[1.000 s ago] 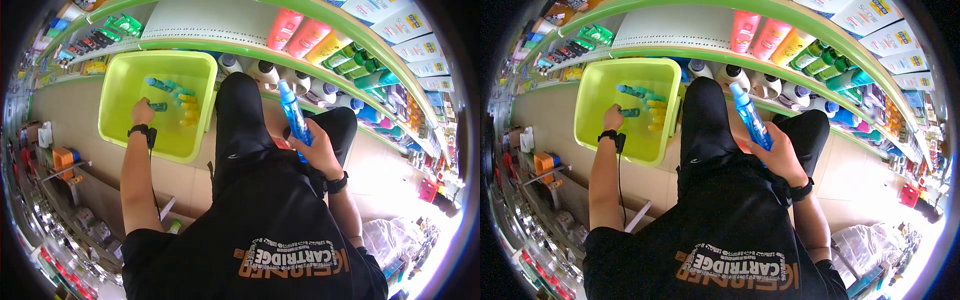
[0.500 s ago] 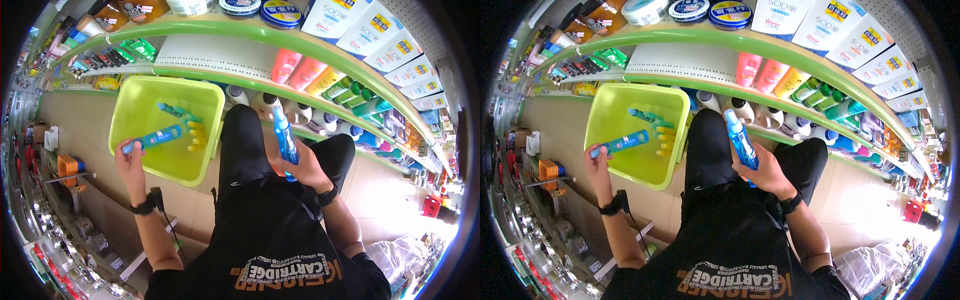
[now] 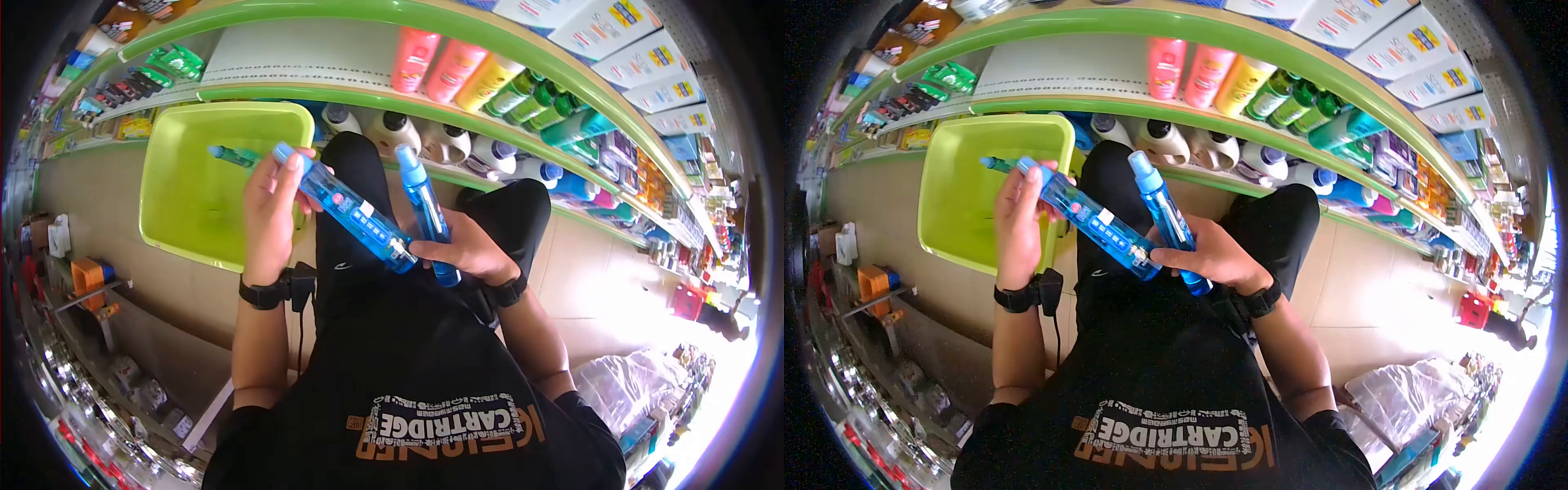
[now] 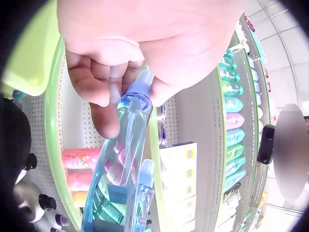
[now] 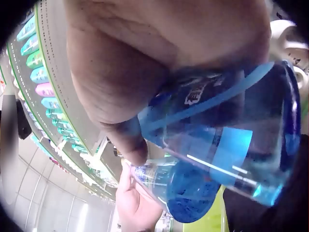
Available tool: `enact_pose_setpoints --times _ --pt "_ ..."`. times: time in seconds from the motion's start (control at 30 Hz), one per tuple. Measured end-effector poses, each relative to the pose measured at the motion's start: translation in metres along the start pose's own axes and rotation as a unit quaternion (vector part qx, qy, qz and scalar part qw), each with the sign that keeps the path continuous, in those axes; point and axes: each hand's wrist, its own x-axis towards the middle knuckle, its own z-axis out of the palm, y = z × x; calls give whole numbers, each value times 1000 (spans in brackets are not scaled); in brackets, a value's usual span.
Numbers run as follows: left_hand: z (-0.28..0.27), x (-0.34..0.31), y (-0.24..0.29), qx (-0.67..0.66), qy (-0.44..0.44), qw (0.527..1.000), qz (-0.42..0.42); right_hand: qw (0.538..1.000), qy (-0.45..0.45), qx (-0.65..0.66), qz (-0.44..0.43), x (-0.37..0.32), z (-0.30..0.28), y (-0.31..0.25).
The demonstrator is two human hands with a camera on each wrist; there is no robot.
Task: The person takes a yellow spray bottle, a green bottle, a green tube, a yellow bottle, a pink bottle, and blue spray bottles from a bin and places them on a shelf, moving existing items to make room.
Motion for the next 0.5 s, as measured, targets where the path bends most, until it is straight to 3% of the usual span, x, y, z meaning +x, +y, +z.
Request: enact_pose_setpoints --times 0.17,0.27,0.3,0.37,0.5 --pt "27 5 -1 -10 -37 999 -16 996 37 72 -24 -14 -9 26" --pt "58 -2 -8 31 -118 992 -21 995 77 47 -40 -18 -12 31" --pt "64 -6 -5 -1 -168 984 -60 994 82 48 -57 -19 -14 32" --pt "74 -13 -33 -32 -222 973 -50 992 90 53 -72 -21 -17 33" --pt "82 -20 -40 -97 -222 967 -83 990 98 73 -72 -27 -18 27"
